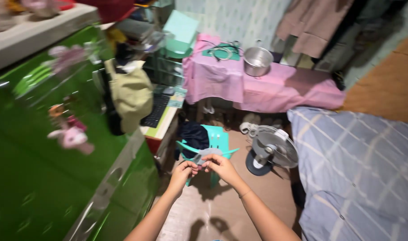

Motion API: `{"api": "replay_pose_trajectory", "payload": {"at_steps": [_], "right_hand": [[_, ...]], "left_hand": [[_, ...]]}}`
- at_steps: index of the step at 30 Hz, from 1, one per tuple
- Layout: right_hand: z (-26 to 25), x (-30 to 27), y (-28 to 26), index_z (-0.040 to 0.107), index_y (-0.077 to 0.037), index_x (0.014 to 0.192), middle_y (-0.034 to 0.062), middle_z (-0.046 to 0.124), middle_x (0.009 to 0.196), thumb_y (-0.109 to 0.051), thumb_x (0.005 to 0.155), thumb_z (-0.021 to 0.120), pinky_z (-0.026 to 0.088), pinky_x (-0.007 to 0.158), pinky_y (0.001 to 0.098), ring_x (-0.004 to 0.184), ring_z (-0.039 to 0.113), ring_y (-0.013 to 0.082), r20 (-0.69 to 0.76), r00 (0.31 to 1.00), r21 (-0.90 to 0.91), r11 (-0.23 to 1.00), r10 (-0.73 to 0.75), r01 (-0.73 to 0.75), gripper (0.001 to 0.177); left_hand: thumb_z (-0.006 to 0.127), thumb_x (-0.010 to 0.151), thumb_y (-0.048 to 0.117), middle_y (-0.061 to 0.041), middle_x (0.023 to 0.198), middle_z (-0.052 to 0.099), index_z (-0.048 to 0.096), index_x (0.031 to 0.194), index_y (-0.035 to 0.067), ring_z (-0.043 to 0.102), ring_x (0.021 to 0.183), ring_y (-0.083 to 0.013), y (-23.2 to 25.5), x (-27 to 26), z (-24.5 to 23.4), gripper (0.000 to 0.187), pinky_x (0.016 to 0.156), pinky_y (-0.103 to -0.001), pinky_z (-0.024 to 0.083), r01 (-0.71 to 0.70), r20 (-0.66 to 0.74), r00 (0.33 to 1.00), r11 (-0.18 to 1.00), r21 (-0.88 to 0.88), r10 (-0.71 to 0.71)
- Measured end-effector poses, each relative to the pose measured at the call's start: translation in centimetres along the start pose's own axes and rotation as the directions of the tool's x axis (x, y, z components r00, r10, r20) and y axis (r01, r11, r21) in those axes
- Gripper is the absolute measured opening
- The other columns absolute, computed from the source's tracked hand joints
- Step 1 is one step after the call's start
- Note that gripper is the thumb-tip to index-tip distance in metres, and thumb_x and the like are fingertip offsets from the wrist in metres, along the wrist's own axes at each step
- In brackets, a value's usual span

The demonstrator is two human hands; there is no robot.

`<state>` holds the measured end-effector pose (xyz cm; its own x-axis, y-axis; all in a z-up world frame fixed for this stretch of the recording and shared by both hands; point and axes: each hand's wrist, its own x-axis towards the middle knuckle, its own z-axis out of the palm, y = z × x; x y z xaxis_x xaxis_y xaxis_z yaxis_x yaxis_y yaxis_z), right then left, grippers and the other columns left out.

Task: Picking up clothes and hanging them on a rack.

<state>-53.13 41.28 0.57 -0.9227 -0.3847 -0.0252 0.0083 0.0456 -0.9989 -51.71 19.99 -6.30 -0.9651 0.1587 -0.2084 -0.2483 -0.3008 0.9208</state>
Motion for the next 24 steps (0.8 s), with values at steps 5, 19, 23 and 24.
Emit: {"api": "replay_pose_trajectory", "payload": {"at_steps": [5,19,23,24], "right_hand": [[-3.5,-0.9,0.6,0.070,-0.003,0.120,0.0037,0.075,0.099,-0.013,0.097,0.062,0.054,0.073,0.0243,0.079,0.069,0.0089,-0.101,0.989,-0.005,0.994,0.108,-0.109,0.026],[-8.9,4.5,9.4,0.074,-0.003,0.115,0.0078,0.071,0.094,-0.014,0.096,0.067,0.053,0.073,0.0262,0.078,0.063,0.0108,-0.214,0.953,-0.059,0.971,0.214,-0.231,0.023],[-11.1,8.6,13.1,0.074,-0.003,0.112,0.0045,0.077,0.101,-0.015,0.089,0.067,0.055,0.078,0.0275,0.087,0.068,0.0109,-0.216,0.968,-0.211,0.961,0.130,-0.177,0.027],[-11.3,9.5,14.0,0.074,-0.004,0.112,0.0058,0.077,0.100,-0.015,0.085,0.070,0.055,0.077,0.0291,0.083,0.068,0.0140,-0.240,0.957,-0.276,0.934,0.161,-0.226,0.030]], "left_hand": [[0.053,0.092,0.005,-0.002,0.089,0.070,0.069,0.097,0.002,0.065,0.081,-0.0095,-2.3,3.7,2.4,0.017,0.073,-0.025,0.051,0.038,0.049,0.998,0.999,0.028,-0.039],[0.060,0.078,-0.003,-0.013,0.099,0.064,0.068,0.117,0.009,0.057,0.068,-0.0224,-10.4,15.0,-0.2,0.042,0.063,-0.037,0.049,0.176,-0.183,0.972,0.972,0.153,-0.147],[0.073,0.066,0.005,-0.016,0.121,0.067,0.071,0.117,0.016,0.064,0.111,-0.0315,-11.2,18.6,-0.8,0.052,0.095,-0.039,0.052,-0.057,-0.124,0.970,0.693,0.719,0.208],[0.075,0.064,0.009,-0.015,0.127,0.065,0.070,0.117,0.018,0.062,0.119,-0.0345,-10.5,18.8,-0.7,0.055,0.100,-0.040,0.051,-0.003,-0.120,0.981,0.636,0.772,0.151]]}}
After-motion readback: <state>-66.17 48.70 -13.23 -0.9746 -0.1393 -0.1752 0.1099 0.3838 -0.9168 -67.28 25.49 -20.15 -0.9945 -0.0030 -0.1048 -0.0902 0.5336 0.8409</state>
